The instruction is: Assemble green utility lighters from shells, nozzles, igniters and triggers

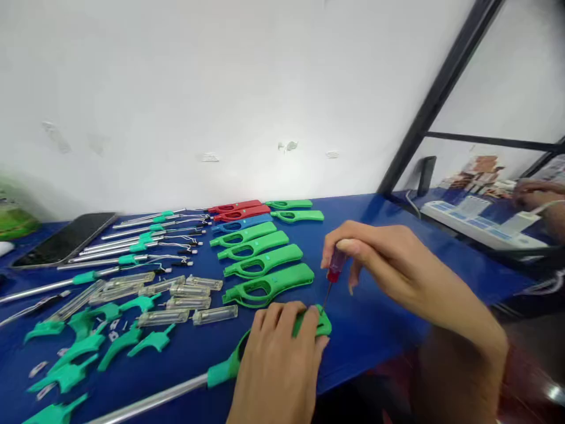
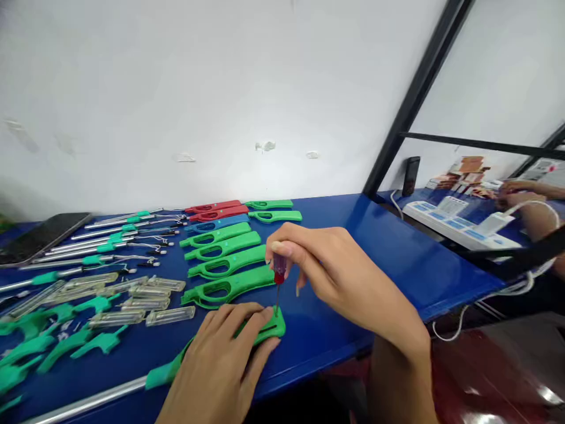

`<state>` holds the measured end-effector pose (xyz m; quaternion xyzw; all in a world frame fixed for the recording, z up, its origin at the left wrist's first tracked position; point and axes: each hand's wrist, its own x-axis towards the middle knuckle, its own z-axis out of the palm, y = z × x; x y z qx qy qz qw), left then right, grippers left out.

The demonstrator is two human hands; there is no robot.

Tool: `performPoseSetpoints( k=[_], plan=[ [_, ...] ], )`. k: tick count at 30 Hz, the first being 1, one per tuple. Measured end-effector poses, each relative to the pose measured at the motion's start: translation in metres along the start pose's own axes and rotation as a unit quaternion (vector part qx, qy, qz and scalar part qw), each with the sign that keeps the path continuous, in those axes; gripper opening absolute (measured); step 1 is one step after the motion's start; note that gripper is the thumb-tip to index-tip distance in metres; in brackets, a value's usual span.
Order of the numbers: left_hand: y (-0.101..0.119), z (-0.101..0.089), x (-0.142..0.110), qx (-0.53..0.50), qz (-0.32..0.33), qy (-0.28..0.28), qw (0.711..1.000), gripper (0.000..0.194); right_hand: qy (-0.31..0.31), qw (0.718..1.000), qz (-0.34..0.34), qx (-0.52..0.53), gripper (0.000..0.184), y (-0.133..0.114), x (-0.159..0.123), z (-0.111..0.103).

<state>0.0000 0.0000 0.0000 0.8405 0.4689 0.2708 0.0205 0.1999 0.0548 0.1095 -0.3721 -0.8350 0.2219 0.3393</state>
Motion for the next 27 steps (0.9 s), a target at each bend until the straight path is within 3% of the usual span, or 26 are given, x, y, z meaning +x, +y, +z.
performPoseSetpoints(
  k=[7, 10, 13, 18, 27],
  plan=[
    [-0.006, 0.001, 0.001, 0.006, 0.041, 0.003, 0.999, 0.025, 0.013, 0.999, -0.031, -0.014, 0.015, -0.006, -0.004, -0.002],
    [-0.007, 0.001, 0.001, 0.009, 0.03, 0.009, 0.999, 0.024, 0.016, 0.998, -0.053, 0.002, 0.017, -0.005, -0.003, -0.002],
    [-0.007, 0.002, 0.0, 0.013, 0.033, 0.01, 0.999, 0.024, 0.04, 0.997, -0.059, -0.009, 0.004, -0.005, -0.004, -0.005],
    [-0.01, 0.003, -0.001, 0.025, 0.058, 0.016, 0.998, 0.026, 0.04, 0.996, -0.064, -0.045, 0.02, -0.007, -0.005, -0.005],
    [-0.012, 0.003, 0.0, 0.015, 0.058, 0.019, 0.998, 0.024, 0.085, 0.975, -0.116, -0.17, 0.044, -0.011, 0.01, 0.023]
  ],
)
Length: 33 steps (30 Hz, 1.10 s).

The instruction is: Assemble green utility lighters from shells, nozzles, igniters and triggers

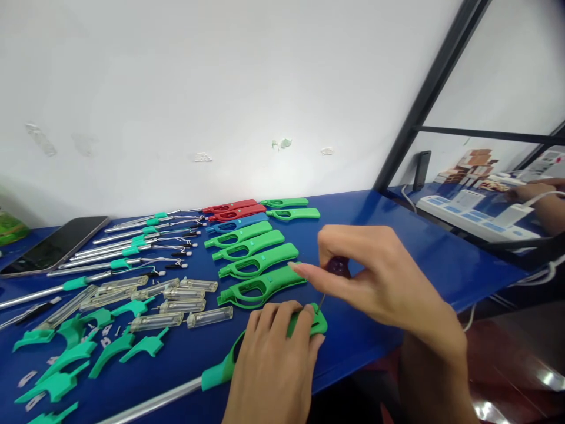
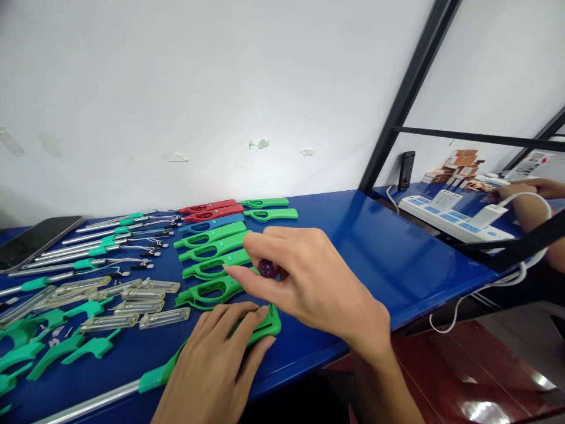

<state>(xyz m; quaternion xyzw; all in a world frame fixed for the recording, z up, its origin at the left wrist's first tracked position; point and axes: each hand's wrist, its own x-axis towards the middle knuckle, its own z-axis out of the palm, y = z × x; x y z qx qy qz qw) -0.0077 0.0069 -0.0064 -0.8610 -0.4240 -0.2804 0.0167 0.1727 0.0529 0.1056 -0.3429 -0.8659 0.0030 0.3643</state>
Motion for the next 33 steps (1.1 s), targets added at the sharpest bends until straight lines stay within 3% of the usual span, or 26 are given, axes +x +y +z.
performPoseSetpoints(
  k=[5, 9, 15, 18, 21, 27, 30, 33],
  plan=[
    [0.0, 0.001, -0.001, 0.002, -0.004, -0.007, 1.0, 0.025, -0.011, 1.0, -0.023, -0.018, 0.034, -0.004, 0.0, 0.003],
    [0.001, 0.001, 0.001, 0.01, 0.004, 0.007, 1.0, 0.024, -0.049, 0.999, -0.013, 0.015, 0.017, -0.006, -0.008, -0.009],
    [0.002, -0.001, 0.002, 0.007, -0.002, 0.007, 1.0, 0.024, -0.105, 0.987, 0.005, 0.118, 0.046, 0.0, -0.018, -0.026],
    [0.003, -0.002, 0.001, 0.01, -0.003, 0.006, 1.0, 0.024, -0.081, 0.983, 0.055, 0.152, 0.029, 0.004, -0.014, -0.026],
    [0.003, -0.004, 0.001, 0.012, -0.005, -0.004, 1.0, 0.023, -0.028, 0.992, 0.062, 0.104, 0.011, 0.005, -0.013, -0.027],
    [0.003, -0.004, 0.002, 0.013, 0.0, -0.004, 1.0, 0.024, 0.005, 0.998, 0.063, -0.014, 0.03, 0.012, -0.017, -0.031],
    [0.003, -0.003, 0.002, 0.005, -0.018, -0.006, 1.0, 0.023, 0.004, 0.998, 0.065, -0.011, 0.038, 0.014, -0.011, -0.023],
    [0.003, -0.002, 0.002, 0.001, -0.02, -0.012, 1.0, 0.023, 0.019, 1.0, 0.023, 0.005, 0.052, 0.008, -0.003, -0.008]
  ],
)
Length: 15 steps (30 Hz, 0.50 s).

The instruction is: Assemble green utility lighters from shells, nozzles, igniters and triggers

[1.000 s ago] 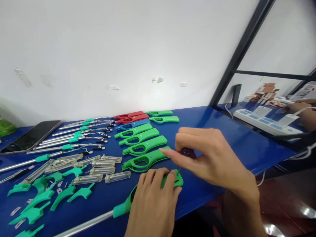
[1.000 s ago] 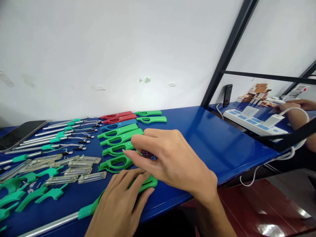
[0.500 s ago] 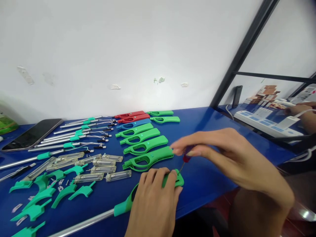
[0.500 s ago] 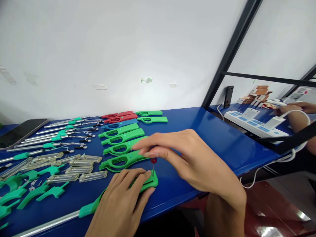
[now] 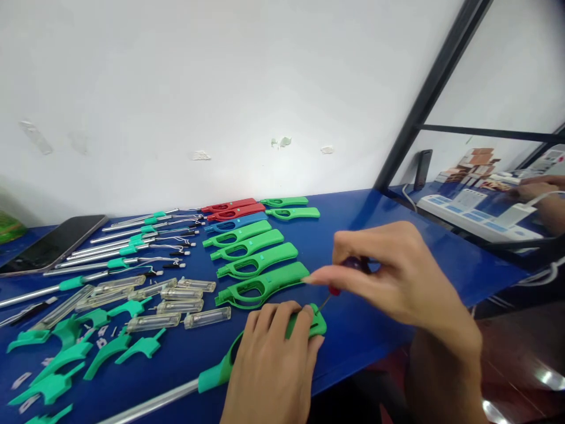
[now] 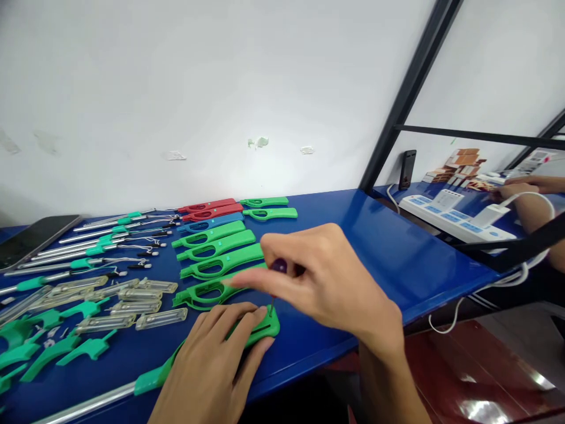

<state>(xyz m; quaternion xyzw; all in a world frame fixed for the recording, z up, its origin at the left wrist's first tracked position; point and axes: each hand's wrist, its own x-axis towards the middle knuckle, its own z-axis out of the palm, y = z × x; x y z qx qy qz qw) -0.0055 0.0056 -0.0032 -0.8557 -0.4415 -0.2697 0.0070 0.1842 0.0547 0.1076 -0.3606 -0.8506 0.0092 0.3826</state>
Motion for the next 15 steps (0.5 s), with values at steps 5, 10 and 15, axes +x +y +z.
performPoseSetpoints(
  k=[5, 10, 15],
  plan=[
    [0.0, 0.0, -0.001, 0.0, 0.009, -0.004, 1.0, 0.024, 0.064, 0.993, -0.065, -0.07, 0.06, -0.011, 0.004, 0.019],
    [0.001, -0.001, -0.001, 0.003, 0.014, -0.013, 1.0, 0.025, 0.031, 0.997, -0.056, -0.044, 0.048, -0.012, 0.002, 0.02],
    [0.0, 0.0, 0.0, 0.009, 0.021, -0.015, 1.0, 0.026, 0.007, 0.969, -0.024, 0.245, 0.021, -0.011, -0.006, 0.034]
  ],
)
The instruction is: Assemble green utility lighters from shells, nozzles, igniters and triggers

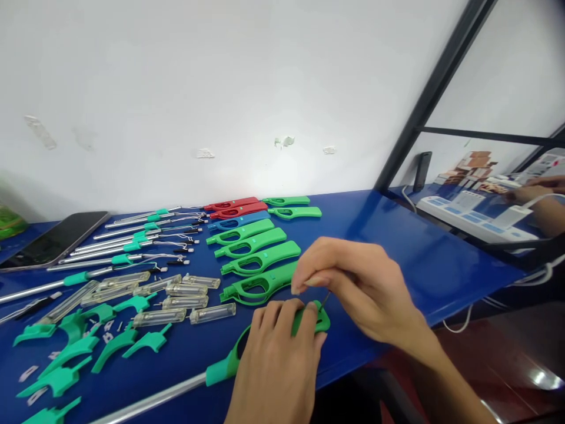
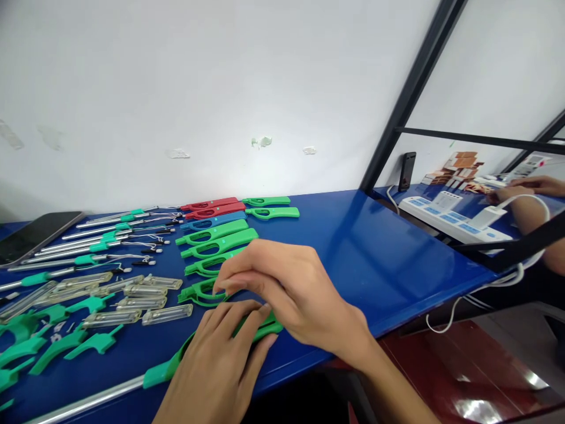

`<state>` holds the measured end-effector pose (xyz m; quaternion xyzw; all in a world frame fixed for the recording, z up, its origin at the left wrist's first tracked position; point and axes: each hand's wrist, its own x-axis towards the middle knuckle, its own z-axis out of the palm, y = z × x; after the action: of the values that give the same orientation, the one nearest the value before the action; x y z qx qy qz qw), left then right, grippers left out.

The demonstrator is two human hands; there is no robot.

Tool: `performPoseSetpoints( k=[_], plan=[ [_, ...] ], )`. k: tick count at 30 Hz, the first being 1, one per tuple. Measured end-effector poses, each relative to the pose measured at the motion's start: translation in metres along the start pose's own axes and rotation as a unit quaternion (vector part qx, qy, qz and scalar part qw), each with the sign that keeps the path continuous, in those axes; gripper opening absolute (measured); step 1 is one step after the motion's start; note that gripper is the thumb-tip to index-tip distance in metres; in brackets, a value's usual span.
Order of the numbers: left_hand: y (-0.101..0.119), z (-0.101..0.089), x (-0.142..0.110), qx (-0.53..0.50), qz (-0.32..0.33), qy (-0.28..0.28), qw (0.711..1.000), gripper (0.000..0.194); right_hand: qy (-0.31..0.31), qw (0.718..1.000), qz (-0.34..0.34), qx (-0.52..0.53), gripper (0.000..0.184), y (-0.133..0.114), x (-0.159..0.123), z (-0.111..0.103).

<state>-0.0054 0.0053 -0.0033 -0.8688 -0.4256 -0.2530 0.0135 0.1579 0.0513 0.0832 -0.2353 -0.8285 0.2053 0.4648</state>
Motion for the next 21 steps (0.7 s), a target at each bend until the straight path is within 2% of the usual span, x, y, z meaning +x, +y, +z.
performPoseSetpoints(
  k=[2, 4, 6, 8, 10, 12, 13, 15, 17, 18, 19, 21],
  plan=[
    [0.0, 0.0, 0.0, -0.005, 0.001, -0.007, 1.0, 0.025, 0.042, 0.997, 0.019, 0.068, 0.026, 0.001, -0.007, 0.007],
    [0.0, -0.001, -0.001, -0.013, -0.001, -0.016, 1.0, 0.025, 0.052, 0.99, 0.056, 0.12, 0.034, 0.0, -0.014, 0.008],
    [0.0, -0.001, -0.002, -0.02, -0.006, -0.021, 1.0, 0.026, 0.03, 0.981, 0.118, 0.153, 0.04, -0.004, -0.02, 0.003],
    [-0.001, -0.001, -0.002, -0.019, -0.006, -0.016, 1.0, 0.027, -0.008, 0.975, 0.157, 0.155, 0.038, -0.007, -0.024, -0.006],
    [-0.001, -0.001, -0.003, -0.013, -0.002, -0.01, 1.0, 0.028, -0.049, 0.979, 0.149, 0.129, 0.042, -0.008, -0.025, -0.013],
    [-0.001, -0.001, -0.004, -0.001, 0.006, -0.005, 1.0, 0.031, -0.062, 0.984, 0.128, 0.109, 0.042, -0.006, -0.025, -0.013],
    [-0.001, -0.001, -0.004, 0.006, 0.01, -0.004, 1.0, 0.032, -0.04, 0.988, 0.119, 0.096, 0.039, -0.004, -0.026, -0.01],
    [-0.001, -0.001, -0.005, 0.015, 0.014, -0.003, 1.0, 0.034, 0.061, 0.993, 0.092, 0.049, 0.027, 0.001, -0.029, 0.001],
    [-0.001, -0.001, -0.006, 0.019, 0.017, -0.001, 1.0, 0.035, 0.174, 0.983, 0.058, -0.016, 0.024, 0.005, -0.035, 0.013],
    [-0.001, -0.001, -0.006, 0.018, 0.016, -0.001, 1.0, 0.035, 0.21, 0.976, 0.043, -0.037, 0.024, 0.006, -0.038, 0.017],
    [-0.001, -0.001, -0.006, 0.016, 0.016, -0.001, 1.0, 0.034, 0.228, 0.972, 0.034, -0.045, 0.022, 0.006, -0.04, 0.019],
    [-0.001, -0.001, -0.006, 0.013, 0.015, 0.002, 1.0, 0.034, 0.206, 0.977, 0.042, -0.036, 0.023, 0.004, -0.044, 0.016]
  ],
)
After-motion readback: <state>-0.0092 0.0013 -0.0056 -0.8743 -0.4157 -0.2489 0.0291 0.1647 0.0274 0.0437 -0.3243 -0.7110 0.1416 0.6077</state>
